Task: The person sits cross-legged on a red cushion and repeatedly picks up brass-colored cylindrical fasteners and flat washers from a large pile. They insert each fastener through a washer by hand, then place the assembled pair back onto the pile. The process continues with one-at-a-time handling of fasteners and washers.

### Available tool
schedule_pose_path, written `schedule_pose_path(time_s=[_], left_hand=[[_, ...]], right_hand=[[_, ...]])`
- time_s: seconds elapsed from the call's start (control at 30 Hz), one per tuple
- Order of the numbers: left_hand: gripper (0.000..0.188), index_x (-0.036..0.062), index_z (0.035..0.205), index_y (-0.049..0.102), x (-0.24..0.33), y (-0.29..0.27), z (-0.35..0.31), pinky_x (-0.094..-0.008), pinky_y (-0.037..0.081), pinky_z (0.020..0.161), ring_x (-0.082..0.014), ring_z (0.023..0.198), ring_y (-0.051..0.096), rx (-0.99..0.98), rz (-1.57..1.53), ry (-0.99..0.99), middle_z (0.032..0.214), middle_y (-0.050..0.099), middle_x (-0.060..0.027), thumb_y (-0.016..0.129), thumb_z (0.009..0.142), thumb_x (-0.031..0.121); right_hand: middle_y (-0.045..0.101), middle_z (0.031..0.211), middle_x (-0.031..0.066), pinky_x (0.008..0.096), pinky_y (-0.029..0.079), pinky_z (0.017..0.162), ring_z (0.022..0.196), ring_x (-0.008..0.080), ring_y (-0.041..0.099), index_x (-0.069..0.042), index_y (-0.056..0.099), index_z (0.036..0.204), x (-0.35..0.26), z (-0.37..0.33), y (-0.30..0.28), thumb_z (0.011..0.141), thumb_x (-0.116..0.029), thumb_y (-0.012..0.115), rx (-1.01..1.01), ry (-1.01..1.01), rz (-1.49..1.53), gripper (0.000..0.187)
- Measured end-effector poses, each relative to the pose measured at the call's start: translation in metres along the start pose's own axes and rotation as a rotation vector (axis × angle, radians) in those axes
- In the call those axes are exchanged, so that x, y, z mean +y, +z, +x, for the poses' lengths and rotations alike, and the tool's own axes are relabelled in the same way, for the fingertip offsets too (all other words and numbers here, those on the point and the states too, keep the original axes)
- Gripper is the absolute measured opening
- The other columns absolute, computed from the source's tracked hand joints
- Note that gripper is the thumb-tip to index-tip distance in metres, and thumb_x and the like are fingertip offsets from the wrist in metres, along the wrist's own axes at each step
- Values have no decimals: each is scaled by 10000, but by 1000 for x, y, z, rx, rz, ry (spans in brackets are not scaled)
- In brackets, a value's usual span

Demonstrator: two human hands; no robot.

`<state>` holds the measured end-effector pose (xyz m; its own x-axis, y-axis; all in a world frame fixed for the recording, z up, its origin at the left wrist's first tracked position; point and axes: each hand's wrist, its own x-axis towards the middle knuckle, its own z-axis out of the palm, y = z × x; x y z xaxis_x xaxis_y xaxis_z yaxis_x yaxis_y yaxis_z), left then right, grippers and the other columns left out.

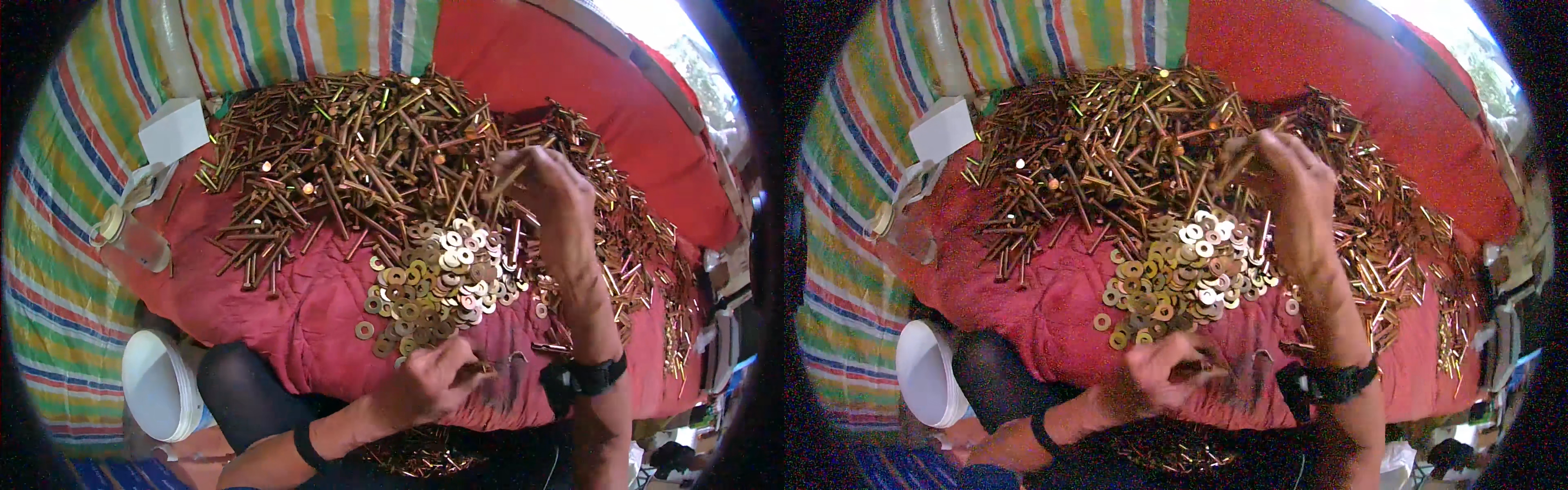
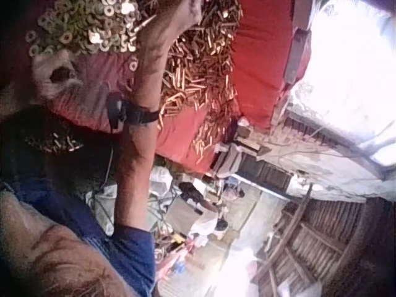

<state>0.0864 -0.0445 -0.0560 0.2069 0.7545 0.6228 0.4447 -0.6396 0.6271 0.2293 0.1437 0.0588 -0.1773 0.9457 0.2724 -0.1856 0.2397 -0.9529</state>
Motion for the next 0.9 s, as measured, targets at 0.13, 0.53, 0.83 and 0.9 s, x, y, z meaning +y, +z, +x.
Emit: schedule_pose_path(time_s=[0.13, 0.53, 0.83, 0.9], left_hand=[[291, 37, 1005, 660, 0, -5, 4, -317, 614, 655, -190, 774, 760, 20, -61, -147, 986, 749, -106, 882, 835, 117], [306, 43, 912, 583, 6, 7, 7, -304, 600, 680, -201, 808, 758, 85, -173, -143, 971, 767, -124, 879, 850, 89], [215, 33, 956, 573, 8, 7, 3, -338, 625, 729, -242, 880, 776, -39, -105, -26, 993, 754, -148, 783, 925, 62], [212, 32, 960, 576, 8, 8, 1, -341, 625, 727, -246, 875, 776, -26, -110, -29, 991, 752, -148, 781, 931, 78]], right_hand=[[640, 813, 58, 321, 520, 592, 642, 175, 630, -14, 640, 1105, -51, -46, -16, 1092, -298, 516, 49, 34, -423, 311], [768, 934, 99, 265, 576, 729, 800, 118, 721, 33, 665, 1164, -38, -231, -23, 943, -26, 776, 81, 183, -451, 255], [756, 863, 123, 294, 554, 624, 690, 194, 732, 4, 729, 1099, -38, -229, -17, 884, -17, 809, -54, -137, -755, 230], [743, 825, 95, 270, 531, 635, 679, 149, 700, 20, 744, 1048, -40, -230, -15, 863, -6, 823, -19, -91, -758, 203]])
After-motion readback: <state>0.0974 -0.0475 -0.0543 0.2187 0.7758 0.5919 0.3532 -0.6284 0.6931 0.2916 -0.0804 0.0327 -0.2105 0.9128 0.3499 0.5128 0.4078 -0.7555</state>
